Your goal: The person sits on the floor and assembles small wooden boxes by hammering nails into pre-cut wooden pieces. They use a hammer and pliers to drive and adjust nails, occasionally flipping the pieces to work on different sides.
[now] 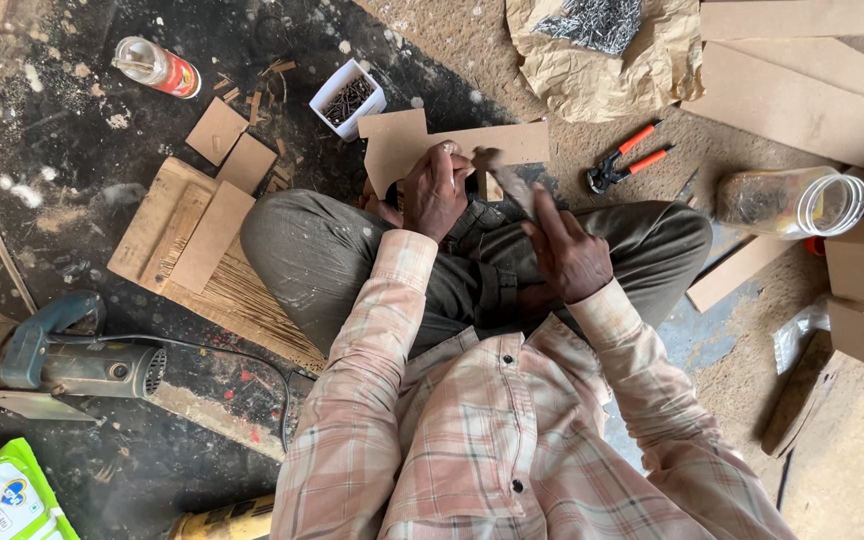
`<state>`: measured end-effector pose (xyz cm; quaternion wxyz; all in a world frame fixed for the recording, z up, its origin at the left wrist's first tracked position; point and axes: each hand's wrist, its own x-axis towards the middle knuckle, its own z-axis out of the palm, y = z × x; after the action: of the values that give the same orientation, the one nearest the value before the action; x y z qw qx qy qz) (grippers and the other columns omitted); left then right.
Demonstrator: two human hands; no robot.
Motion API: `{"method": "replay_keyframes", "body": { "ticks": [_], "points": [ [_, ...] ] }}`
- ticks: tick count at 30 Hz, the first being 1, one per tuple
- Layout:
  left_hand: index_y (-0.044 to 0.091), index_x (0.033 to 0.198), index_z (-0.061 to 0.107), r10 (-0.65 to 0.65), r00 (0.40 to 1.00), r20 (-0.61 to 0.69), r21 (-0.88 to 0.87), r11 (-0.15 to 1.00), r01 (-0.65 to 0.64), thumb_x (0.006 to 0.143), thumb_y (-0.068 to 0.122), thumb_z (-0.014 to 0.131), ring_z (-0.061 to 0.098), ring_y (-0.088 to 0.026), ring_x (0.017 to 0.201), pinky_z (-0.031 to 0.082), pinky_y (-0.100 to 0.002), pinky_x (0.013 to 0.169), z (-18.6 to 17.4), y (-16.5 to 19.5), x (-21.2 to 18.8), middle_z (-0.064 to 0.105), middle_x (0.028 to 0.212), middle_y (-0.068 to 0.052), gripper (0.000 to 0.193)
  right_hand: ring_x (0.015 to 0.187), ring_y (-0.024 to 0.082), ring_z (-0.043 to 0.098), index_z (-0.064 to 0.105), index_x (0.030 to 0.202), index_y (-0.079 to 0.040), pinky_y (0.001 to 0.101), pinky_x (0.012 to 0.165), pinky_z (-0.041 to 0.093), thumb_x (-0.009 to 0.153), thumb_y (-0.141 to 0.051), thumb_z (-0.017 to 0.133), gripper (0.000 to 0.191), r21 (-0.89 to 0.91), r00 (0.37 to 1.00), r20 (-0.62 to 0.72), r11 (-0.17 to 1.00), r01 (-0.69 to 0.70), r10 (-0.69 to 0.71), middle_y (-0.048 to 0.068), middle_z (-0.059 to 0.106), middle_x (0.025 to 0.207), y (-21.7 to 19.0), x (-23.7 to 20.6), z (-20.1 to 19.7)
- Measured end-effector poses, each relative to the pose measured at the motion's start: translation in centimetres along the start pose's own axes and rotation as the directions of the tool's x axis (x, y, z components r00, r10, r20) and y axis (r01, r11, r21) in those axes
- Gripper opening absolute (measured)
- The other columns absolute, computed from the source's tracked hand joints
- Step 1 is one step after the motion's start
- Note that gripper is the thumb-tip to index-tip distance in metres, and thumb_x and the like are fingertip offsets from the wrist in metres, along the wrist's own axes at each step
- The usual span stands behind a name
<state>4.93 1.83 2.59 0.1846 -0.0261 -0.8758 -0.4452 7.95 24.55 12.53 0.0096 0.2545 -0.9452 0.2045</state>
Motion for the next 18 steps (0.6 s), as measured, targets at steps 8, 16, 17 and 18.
{"method": "replay_keyframes", "body": {
  "ticks": [8,16,17,18],
  "points": [
    [-0.001,0.112,0.054,-0.001,1.000,0.017,-0.015,1.000,0.001,0.085,-0.009,0.073,0.073,-0.031,0.088,0.059,-0.040,0.074,-0.24,-0.01,-0.11,0.073,0.093,-0.014,0.034,0.067,0.032,0.067,0.045,0.157,-0.011,0.0419,0.054,0.052,0.107,-0.027,0.067,0.057,0.015,0.997,-0.083,1.000,0.005,-0.004,0.014,0.068,0.094,-0.03,-0.20,0.33],
    [-0.003,0.122,0.051,-0.047,0.996,0.070,-0.021,0.999,0.048,0.089,-0.009,0.071,0.073,-0.030,0.095,0.060,-0.039,0.083,-0.10,-0.34,-0.46,0.072,0.100,-0.014,0.039,0.065,0.032,0.065,0.045,0.158,-0.009,0.0421,0.053,0.051,0.107,-0.025,0.067,0.057,0.010,0.998,-0.059,0.999,-0.032,0.033,0.012,0.066,0.091,-0.38,-0.20,0.01],
    [-0.003,0.125,0.051,-0.038,0.997,0.072,-0.032,0.999,0.040,0.090,-0.009,0.070,0.073,-0.029,0.097,0.060,-0.039,0.085,-0.15,-0.39,-0.51,0.072,0.100,-0.013,0.041,0.064,0.032,0.065,0.046,0.157,-0.010,0.0423,0.051,0.050,0.106,-0.026,0.067,0.057,-0.022,0.999,-0.038,1.000,-0.020,0.020,0.012,0.067,0.091,-0.34,-0.07,0.06],
    [-0.004,0.129,0.050,-0.051,0.995,0.084,-0.007,0.999,0.052,0.089,-0.010,0.069,0.072,-0.030,0.097,0.059,-0.039,0.085,-0.21,-0.40,-0.63,0.073,0.100,-0.013,0.044,0.063,0.033,0.065,0.047,0.155,-0.011,0.0425,0.050,0.050,0.104,-0.027,0.067,0.058,-0.051,1.000,-0.011,0.999,-0.014,0.014,0.012,0.068,0.090,-0.29,0.04,0.10]
  ]
}}
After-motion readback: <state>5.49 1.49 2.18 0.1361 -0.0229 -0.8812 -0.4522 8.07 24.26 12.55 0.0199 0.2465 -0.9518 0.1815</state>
